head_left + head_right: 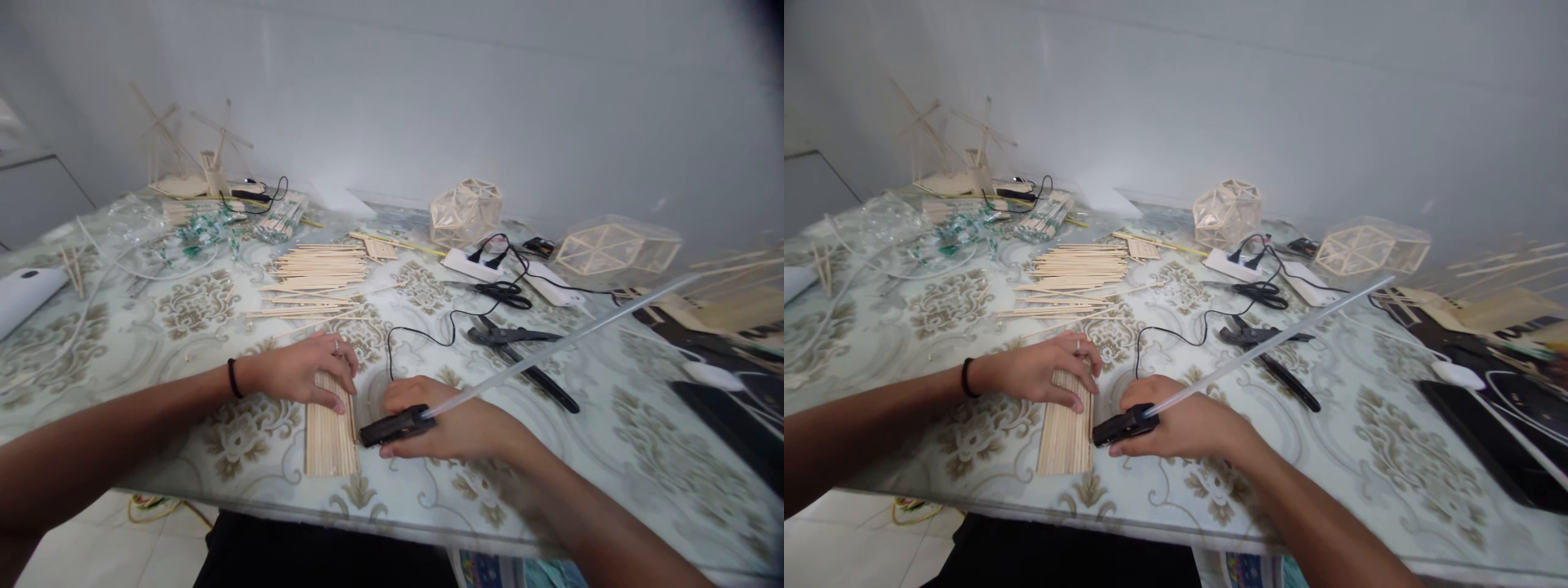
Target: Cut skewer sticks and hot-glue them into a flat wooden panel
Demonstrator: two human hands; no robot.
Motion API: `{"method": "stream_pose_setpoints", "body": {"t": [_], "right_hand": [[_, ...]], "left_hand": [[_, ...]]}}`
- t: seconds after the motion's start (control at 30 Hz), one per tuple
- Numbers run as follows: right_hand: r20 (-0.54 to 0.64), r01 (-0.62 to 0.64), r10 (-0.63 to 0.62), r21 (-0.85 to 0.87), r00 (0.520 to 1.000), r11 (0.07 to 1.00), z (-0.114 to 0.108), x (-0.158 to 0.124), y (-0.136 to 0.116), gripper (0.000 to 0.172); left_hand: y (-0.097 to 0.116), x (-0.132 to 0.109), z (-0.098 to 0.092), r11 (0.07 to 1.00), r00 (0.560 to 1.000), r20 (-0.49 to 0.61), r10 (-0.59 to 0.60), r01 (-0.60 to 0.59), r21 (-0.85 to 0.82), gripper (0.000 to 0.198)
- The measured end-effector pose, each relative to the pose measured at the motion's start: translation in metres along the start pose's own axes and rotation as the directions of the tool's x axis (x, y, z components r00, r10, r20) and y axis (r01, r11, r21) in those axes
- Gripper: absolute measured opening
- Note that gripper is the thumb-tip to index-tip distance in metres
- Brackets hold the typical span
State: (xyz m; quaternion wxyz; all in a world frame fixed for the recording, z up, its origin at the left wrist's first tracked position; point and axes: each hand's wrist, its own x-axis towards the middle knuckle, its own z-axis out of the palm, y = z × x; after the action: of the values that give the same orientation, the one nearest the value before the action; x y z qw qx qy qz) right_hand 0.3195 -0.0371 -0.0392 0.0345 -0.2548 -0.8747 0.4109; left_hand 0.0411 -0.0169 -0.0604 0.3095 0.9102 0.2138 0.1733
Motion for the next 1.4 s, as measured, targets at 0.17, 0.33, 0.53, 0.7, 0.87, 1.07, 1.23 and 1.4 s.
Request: {"method": "stream_pose_setpoints", "body": {"t": [0.17, 0.33, 0.53, 0.7, 0.87, 1.07, 1.23, 1.4], "right_hand": [[-0.001, -0.011, 0.011, -0.021, 1.000, 1.000, 0.000, 0.000, 0.003, 0.038], [0.001, -0.053, 0.053, -0.022, 0.999, 0.998, -0.001, 0.000, 0.001, 0.040], [0.015, -0.173, 0.173, 0.028, 0.985, 0.985, -0.003, 0.002, -0.006, 0.053], [-0.003, -0.164, 0.164, 0.023, 0.986, 0.986, -0.003, 0.003, -0.006, 0.053], [-0.024, -0.098, 0.098, -0.015, 0.995, 0.995, -0.003, 0.000, -0.001, 0.039], [-0.037, -0.030, 0.028, -0.035, 0.999, 0.999, -0.001, -0.001, 0.005, 0.026], [-0.055, -0.002, 0.001, -0.024, 0.998, 1.000, 0.000, -0.001, 0.005, 0.024], [-0.085, 0.018, -0.021, -0.035, 0.996, 0.999, 0.000, -0.001, 0.004, 0.020]], "left_hand": [[0.000, 0.000, 0.000, 1.000, 1.000, 0.003, 0.008, -0.008, 0.004, 0.022], [0.000, 0.000, -0.001, 1.000, 1.000, 0.010, 0.002, -0.002, 0.003, 0.024], [0.000, 0.000, 0.000, 1.000, 1.000, 0.006, -0.002, 0.002, 0.003, 0.020], [0.001, 0.000, -0.001, 1.000, 1.000, 0.010, -0.010, 0.010, 0.003, 0.019], [0.001, 0.000, -0.001, 1.000, 1.000, 0.014, -0.012, 0.012, -0.003, 0.022], [0.000, 0.000, 0.000, 1.000, 1.000, 0.011, -0.015, 0.015, -0.004, 0.023], [0.000, 0.000, 0.000, 1.000, 1.000, 0.011, -0.009, 0.009, -0.003, 0.020], [0.001, 0.000, -0.002, 1.000, 1.000, 0.020, -0.011, 0.011, -0.007, 0.020]]}}
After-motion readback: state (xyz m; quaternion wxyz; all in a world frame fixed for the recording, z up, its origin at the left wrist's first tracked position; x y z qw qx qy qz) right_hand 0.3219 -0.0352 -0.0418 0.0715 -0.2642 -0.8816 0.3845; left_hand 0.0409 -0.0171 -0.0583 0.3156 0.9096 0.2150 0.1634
